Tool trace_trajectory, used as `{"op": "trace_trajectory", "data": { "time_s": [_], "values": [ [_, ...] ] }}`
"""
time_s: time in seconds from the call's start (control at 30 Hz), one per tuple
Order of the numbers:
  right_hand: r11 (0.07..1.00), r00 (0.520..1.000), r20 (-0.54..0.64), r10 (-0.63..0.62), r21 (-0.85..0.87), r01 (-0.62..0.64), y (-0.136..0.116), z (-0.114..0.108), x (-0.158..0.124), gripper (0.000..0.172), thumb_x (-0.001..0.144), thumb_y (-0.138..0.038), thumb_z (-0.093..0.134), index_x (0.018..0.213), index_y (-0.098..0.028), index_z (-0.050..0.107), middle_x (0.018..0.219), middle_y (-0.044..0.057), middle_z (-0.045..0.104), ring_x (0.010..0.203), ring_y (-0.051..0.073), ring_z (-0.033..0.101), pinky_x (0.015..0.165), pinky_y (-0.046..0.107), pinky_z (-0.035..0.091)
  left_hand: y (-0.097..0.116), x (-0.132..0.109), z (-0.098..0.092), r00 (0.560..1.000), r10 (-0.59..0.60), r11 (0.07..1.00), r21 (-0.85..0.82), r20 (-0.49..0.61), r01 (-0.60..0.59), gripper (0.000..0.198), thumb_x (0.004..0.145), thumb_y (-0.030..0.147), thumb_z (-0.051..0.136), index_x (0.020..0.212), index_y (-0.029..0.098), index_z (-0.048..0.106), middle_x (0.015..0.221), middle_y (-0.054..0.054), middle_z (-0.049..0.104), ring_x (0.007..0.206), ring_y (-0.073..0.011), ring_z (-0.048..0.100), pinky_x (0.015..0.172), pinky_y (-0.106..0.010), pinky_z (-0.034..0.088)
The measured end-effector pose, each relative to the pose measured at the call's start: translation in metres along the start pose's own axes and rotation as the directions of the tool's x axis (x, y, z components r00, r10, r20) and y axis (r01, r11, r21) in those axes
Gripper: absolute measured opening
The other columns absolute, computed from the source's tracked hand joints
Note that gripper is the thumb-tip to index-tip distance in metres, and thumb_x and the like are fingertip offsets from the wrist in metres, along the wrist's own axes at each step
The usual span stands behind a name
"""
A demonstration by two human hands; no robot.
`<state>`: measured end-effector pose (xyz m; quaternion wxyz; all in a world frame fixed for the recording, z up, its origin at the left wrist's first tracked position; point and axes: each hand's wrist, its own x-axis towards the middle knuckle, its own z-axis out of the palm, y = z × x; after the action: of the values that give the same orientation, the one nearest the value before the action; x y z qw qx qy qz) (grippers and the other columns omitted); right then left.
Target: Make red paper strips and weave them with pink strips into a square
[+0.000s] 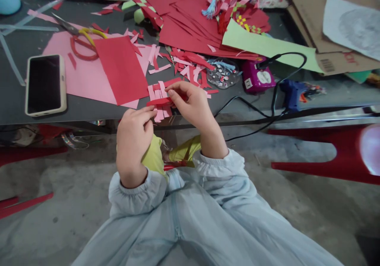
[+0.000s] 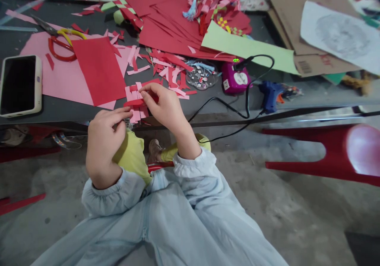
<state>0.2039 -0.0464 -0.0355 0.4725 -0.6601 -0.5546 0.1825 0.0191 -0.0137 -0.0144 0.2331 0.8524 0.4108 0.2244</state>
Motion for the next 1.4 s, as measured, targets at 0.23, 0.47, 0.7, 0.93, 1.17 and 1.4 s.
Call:
{"op": "trace_trajectory", "data": {
  "time_s": [0.23, 0.47, 0.7, 0.93, 1.17, 1.4],
  "values": [
    [1.0, 1.0, -0.017, -0.011, -0.007, 0.011, 0.001, 0.001, 0.0, 0.036, 0.097, -0.047, 0.048, 0.097, -0.017, 0.066, 0.082, 0.003, 0.068, 0.07, 0.014, 0.061, 0.067, 0.029, 0.045, 0.002, 0.0, 0.002, 1.0, -0.01, 1.0, 0.01, 0.02, 0.01, 0.039, 0.087, 0.009, 0.048, 0.11, 0.021, 0.076, 0.12, -0.001, 0.074, 0.106, -0.0227, 0.065, 0.095, -0.037, 0.051],
    [0.999, 0.999, -0.048, -0.026, 0.043, 0.028, -0.001, 0.002, 0.0, 0.04, 0.096, -0.054, 0.047, 0.097, -0.019, 0.066, 0.082, 0.002, 0.068, 0.07, 0.013, 0.062, 0.066, 0.028, 0.047, 0.0, 0.001, 0.004, 1.0, 0.007, 1.0, -0.022, 0.017, -0.007, 0.038, 0.086, 0.008, 0.048, 0.111, 0.019, 0.074, 0.122, -0.003, 0.073, 0.113, -0.0229, 0.064, 0.101, -0.037, 0.049],
    [0.982, 0.999, -0.052, -0.014, 0.189, 0.023, -0.006, 0.007, 0.002, 0.039, 0.096, -0.056, 0.047, 0.099, -0.021, 0.064, 0.08, 0.001, 0.067, 0.074, 0.013, 0.067, 0.071, 0.03, 0.053, 0.005, 0.0, 0.004, 0.999, -0.012, 1.0, 0.013, 0.033, 0.011, 0.035, 0.09, 0.012, 0.049, 0.112, 0.02, 0.074, 0.125, -0.004, 0.07, 0.114, -0.0248, 0.063, 0.101, -0.039, 0.049],
    [0.971, 0.999, -0.008, -0.052, 0.235, 0.052, -0.02, 0.014, 0.005, 0.04, 0.096, -0.056, 0.046, 0.101, -0.02, 0.064, 0.085, 0.001, 0.066, 0.076, 0.012, 0.066, 0.074, 0.029, 0.053, 0.012, 0.001, 0.005, 0.997, -0.03, 0.997, 0.069, 0.064, 0.025, 0.035, 0.091, 0.015, 0.048, 0.118, 0.021, 0.071, 0.126, -0.008, 0.068, 0.111, -0.0272, 0.062, 0.099, -0.042, 0.049],
    [0.972, 0.997, 0.025, -0.068, 0.226, 0.06, -0.026, 0.014, 0.008, 0.042, 0.097, -0.055, 0.045, 0.103, -0.018, 0.064, 0.089, 0.003, 0.066, 0.078, 0.012, 0.066, 0.076, 0.03, 0.053, 0.01, 0.001, 0.006, 1.0, -0.003, 0.999, 0.044, -0.001, 0.003, 0.035, 0.092, 0.016, 0.046, 0.12, 0.017, 0.067, 0.124, -0.011, 0.066, 0.115, -0.0262, 0.059, 0.102, -0.04, 0.047],
    [0.981, 0.997, 0.042, -0.057, 0.19, 0.048, -0.026, 0.011, 0.009, 0.046, 0.097, -0.059, 0.041, 0.105, -0.02, 0.064, 0.089, 0.003, 0.066, 0.081, 0.012, 0.066, 0.078, 0.029, 0.053, 0.008, 0.001, 0.005, 1.0, 0.006, 0.999, 0.045, -0.023, -0.005, 0.036, 0.093, 0.017, 0.045, 0.121, 0.021, 0.068, 0.127, -0.008, 0.065, 0.119, -0.0245, 0.059, 0.106, -0.038, 0.046]
  ]
}}
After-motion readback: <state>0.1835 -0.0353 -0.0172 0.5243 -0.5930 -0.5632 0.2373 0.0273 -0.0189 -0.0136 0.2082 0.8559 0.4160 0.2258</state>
